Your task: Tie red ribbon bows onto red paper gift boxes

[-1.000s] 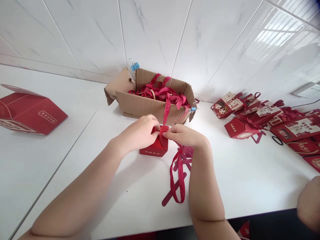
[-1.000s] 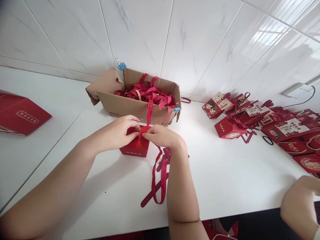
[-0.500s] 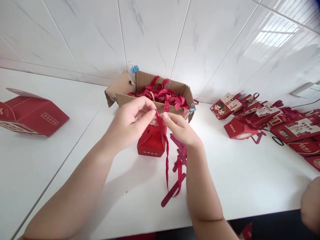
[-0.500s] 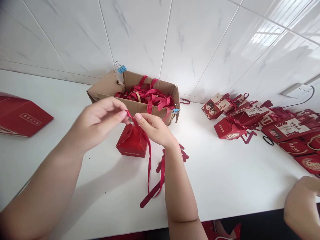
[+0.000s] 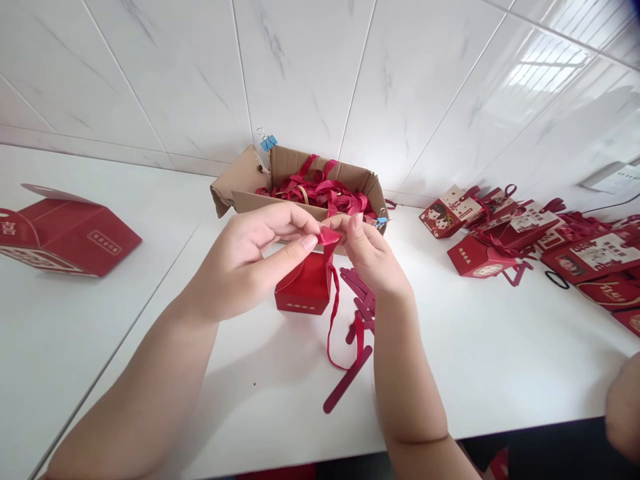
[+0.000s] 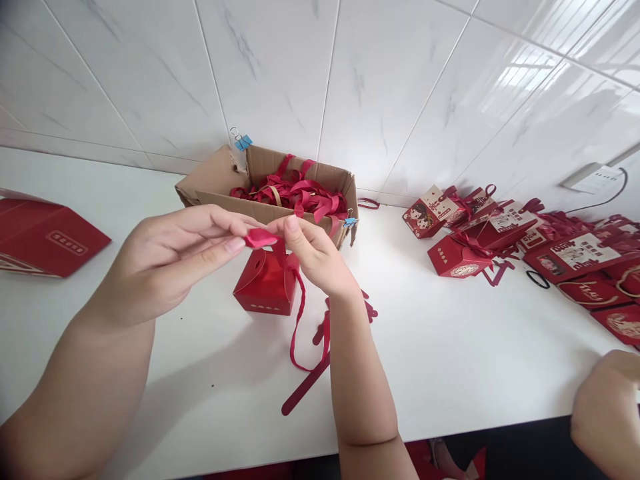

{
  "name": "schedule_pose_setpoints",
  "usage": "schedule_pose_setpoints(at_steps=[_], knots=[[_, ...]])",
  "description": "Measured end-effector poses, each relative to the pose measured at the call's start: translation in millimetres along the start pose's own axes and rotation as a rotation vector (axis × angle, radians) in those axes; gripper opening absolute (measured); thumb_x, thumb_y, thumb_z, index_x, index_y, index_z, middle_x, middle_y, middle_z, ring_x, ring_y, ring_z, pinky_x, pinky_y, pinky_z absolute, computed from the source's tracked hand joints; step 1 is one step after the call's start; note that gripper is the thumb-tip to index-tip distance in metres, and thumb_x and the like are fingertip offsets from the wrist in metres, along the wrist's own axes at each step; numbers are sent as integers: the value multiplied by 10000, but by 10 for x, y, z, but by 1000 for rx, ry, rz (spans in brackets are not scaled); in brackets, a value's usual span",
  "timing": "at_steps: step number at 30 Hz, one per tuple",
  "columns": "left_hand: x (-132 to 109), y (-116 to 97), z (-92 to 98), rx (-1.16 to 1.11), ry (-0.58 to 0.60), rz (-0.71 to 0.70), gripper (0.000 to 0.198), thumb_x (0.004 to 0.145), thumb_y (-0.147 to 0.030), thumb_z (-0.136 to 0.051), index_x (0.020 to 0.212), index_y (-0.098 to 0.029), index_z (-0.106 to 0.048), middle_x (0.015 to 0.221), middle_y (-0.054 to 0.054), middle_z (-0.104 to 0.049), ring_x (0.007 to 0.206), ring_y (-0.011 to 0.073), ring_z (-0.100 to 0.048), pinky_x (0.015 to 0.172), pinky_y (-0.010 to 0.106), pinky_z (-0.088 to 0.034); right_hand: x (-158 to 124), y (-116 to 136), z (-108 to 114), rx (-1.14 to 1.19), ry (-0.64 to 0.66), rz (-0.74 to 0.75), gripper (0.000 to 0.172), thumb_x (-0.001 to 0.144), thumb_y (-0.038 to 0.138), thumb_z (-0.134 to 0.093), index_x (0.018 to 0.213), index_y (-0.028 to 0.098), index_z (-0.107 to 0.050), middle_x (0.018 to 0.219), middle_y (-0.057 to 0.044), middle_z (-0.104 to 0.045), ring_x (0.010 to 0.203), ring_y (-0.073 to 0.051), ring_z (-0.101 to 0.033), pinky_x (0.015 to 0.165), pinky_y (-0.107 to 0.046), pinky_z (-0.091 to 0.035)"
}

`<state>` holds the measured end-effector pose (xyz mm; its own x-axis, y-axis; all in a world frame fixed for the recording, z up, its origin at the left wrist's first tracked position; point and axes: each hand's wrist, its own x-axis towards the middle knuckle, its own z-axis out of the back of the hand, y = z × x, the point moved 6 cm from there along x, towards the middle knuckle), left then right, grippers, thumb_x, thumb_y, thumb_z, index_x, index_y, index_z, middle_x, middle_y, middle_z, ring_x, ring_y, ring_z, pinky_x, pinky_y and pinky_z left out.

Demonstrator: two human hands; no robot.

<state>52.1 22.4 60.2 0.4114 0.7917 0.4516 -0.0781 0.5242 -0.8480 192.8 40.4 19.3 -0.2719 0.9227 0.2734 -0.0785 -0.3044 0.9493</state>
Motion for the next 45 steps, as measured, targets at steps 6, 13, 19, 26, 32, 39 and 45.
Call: schedule_pose_setpoints(at_steps=[6,13,19,26,32,39,45], knots=[[36,69,83,247,-36,46,140,876,-332,-538,846,-214,-608,888,19,-668,864,189,-622,746,297,-507,-50,29,48,70,23,-5,337,815,505,-633,689,195,-595,681,5,-580,662,-112,-544,684,-265,-466],[-52,726,32,699,338,532,370,721,-561,-607,883,-228,-598,876,58,-681,711,249,-640,517,313,-443,-10,-99,81,24,-90,-111,284,810,475,-637,765,196,-605,752,0,-603,709,-121,-568,732,-292,-470],[-79,803,145,646,349,620,480,794,-490,-498,1213,-259,-461,1075,80,-671,792,249,-663,593,319,-485,50,-202,21,-203,-97,-152,241,781,402,-659,690,181,-626,1215,-59,-569,1088,-207,-560,944,-367,-411],[-102,831,189,578,409,662,600,819,-441,-458,1371,-253,-315,1269,151,-576,879,268,-670,692,353,-498,107,-375,-159,-287,-51,-308,252,775,405,-631,650,187,-629,1250,-70,-565,1138,-246,-542,985,-403,-358],[-105,824,172,600,437,659,599,806,-405,-457,1364,-239,-311,1241,162,-584,870,278,-657,656,351,-484,127,-455,-246,-339,51,-330,348,762,439,-618,539,183,-539,958,-57,-650,1039,-242,-571,906,-366,-380],[-104,821,179,610,437,659,588,805,-389,-462,1357,-248,-317,1249,144,-579,880,271,-651,675,350,-483,132,-516,-252,-361,93,-342,330,744,350,-586,486,184,-465,761,-21,-619,884,-202,-586,849,-336,-386],[-102,803,173,616,431,641,565,807,-432,-472,1327,-248,-349,1202,139,-610,814,266,-648,634,344,-474,139,-515,-248,-372,81,-330,315,748,371,-583,513,184,-487,778,-26,-627,868,-199,-586,863,-345,-385]])
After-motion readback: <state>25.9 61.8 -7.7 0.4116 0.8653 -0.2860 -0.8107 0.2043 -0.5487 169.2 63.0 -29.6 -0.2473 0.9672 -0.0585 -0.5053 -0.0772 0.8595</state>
